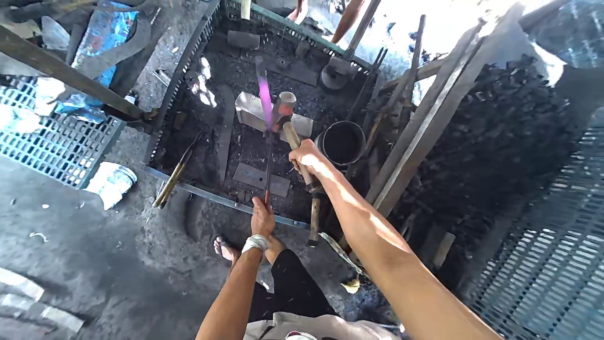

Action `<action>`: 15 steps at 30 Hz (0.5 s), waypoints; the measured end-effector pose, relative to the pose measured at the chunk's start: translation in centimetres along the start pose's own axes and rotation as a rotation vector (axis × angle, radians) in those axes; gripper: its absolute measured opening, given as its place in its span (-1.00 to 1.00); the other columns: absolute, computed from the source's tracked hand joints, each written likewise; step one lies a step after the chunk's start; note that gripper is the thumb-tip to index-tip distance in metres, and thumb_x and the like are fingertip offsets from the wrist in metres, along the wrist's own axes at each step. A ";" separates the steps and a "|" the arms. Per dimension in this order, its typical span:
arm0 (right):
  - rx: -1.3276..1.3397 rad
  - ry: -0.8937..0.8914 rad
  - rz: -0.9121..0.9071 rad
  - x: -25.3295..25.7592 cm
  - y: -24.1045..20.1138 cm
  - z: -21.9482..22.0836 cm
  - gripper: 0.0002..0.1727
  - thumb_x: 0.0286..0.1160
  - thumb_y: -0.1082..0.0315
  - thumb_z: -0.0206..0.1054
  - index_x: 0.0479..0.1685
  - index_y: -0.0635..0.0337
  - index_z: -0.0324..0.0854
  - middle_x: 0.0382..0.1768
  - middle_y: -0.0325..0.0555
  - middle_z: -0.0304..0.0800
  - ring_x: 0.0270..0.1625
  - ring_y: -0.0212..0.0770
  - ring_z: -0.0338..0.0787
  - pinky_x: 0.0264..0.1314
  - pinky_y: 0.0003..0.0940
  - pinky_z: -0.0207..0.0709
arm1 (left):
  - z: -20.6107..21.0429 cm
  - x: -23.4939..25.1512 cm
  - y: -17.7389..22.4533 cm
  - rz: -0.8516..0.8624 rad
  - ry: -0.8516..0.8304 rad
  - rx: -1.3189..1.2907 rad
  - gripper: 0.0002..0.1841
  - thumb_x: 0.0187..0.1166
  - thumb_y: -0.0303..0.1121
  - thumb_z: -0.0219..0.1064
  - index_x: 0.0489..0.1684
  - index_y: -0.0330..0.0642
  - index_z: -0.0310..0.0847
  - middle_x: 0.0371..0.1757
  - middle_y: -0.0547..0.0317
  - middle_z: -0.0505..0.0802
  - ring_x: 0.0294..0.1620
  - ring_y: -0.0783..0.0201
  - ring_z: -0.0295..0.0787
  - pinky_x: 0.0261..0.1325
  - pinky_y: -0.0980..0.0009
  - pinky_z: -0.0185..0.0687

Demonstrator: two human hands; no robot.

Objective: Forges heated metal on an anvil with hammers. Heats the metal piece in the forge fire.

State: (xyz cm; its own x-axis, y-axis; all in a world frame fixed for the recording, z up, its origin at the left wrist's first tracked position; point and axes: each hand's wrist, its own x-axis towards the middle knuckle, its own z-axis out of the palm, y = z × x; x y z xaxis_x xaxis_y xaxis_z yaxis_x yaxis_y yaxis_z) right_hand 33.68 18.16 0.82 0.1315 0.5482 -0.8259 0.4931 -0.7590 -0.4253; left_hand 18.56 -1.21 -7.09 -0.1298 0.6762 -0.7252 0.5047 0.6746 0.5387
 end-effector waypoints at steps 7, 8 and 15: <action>-0.028 0.036 -0.299 -11.5 -0.6 -6.8 -0.63 0.32 0.41 0.44 0.13 0.22 0.57 -0.51 -0.02 0.71 -0.65 -0.18 0.69 -0.60 -0.27 0.65 | -6.0 -3.3 -4.7 -0.136 0.002 0.262 -0.41 0.83 0.03 0.10 0.67 -0.19 0.25 0.01 -0.24 0.88 0.07 -0.23 0.89 0.17 -0.24 0.74; -0.063 0.095 -0.362 -12.7 -0.9 -7.4 -0.64 0.32 0.36 0.45 0.11 0.20 0.59 -0.51 -0.02 0.75 -0.63 -0.14 0.74 -0.58 -0.21 0.69 | -6.8 -3.6 -5.8 -0.171 -0.013 0.311 -0.43 0.83 0.05 0.07 0.63 -0.16 0.33 0.04 -0.24 0.88 0.10 -0.24 0.88 0.18 -0.26 0.73; -0.059 0.323 -0.460 -5.5 -1.7 -0.8 -0.53 0.43 0.32 0.42 0.33 0.19 0.49 -0.28 0.18 0.73 -0.40 0.16 0.75 -0.44 0.16 0.62 | -9.5 -5.3 -8.5 -0.273 -0.060 0.413 -0.53 0.86 0.00 0.03 0.43 -0.18 0.52 0.05 -0.23 0.87 0.13 -0.19 0.87 0.21 -0.20 0.72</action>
State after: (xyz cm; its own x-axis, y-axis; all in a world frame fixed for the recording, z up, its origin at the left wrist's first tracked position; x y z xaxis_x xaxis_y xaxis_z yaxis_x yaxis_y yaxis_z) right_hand 32.80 16.67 6.35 0.1434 0.9047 -0.4011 0.6078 -0.4004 -0.6858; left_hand 6.90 -7.68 -3.76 -0.2612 0.4651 -0.8458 0.7568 0.6425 0.1196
